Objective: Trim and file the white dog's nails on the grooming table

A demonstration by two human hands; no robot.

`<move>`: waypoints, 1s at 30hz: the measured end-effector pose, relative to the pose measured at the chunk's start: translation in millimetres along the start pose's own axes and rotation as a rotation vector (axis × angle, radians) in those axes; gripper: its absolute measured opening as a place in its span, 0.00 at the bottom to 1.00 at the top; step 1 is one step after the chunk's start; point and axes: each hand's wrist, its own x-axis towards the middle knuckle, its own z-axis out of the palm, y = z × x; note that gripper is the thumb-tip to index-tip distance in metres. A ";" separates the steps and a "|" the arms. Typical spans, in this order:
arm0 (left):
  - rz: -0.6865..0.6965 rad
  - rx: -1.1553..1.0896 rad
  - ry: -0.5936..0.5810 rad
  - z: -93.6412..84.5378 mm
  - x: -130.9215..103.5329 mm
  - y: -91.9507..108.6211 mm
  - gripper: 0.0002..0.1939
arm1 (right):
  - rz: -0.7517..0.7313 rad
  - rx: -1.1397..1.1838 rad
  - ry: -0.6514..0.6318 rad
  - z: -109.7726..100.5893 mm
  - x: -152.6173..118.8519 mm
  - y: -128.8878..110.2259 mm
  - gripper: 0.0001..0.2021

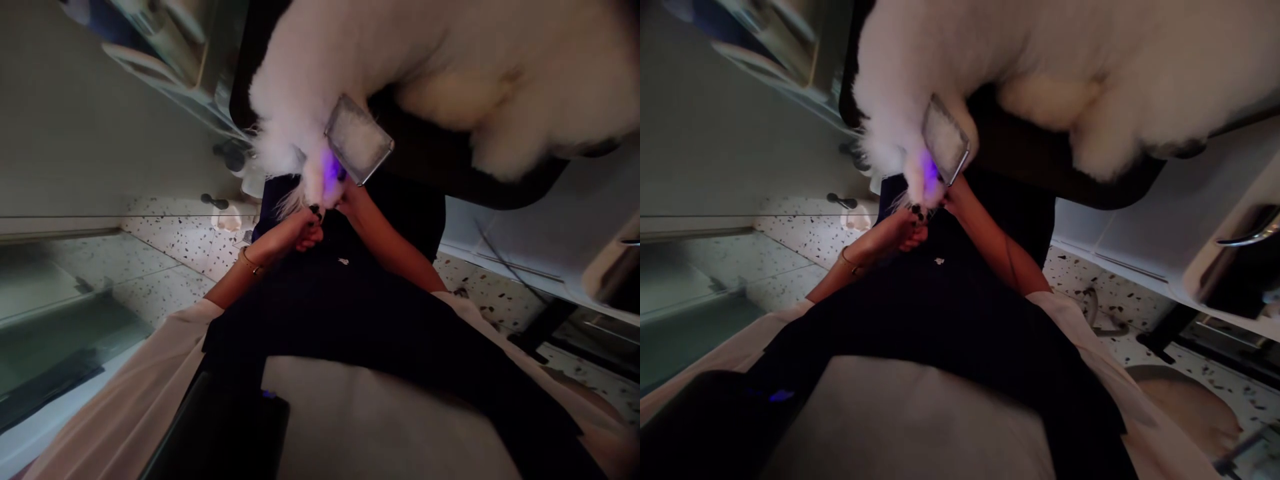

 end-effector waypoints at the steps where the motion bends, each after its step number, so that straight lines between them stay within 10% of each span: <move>1: 0.085 0.112 0.071 0.5 0.5 -2.8 0.14 | -0.003 0.058 0.018 0.0 -2.3 -1.4 0.20; 5: 0.472 0.707 0.519 1.8 2.2 -16.0 0.06 | -0.031 0.261 0.076 2.0 -8.1 -6.7 0.28; 9: 0.548 0.844 0.751 2.7 3.7 -19.7 0.18 | -0.056 0.348 0.077 6.3 -9.9 -9.3 0.30; 25: 0.424 0.958 0.708 11.4 15.9 -10.9 0.05 | -0.138 0.244 -0.024 10.1 -11.1 -7.9 0.36; 30: 0.381 1.002 0.742 5.9 5.9 2.5 0.08 | -0.211 -0.145 0.036 -16.0 -26.2 -7.6 0.36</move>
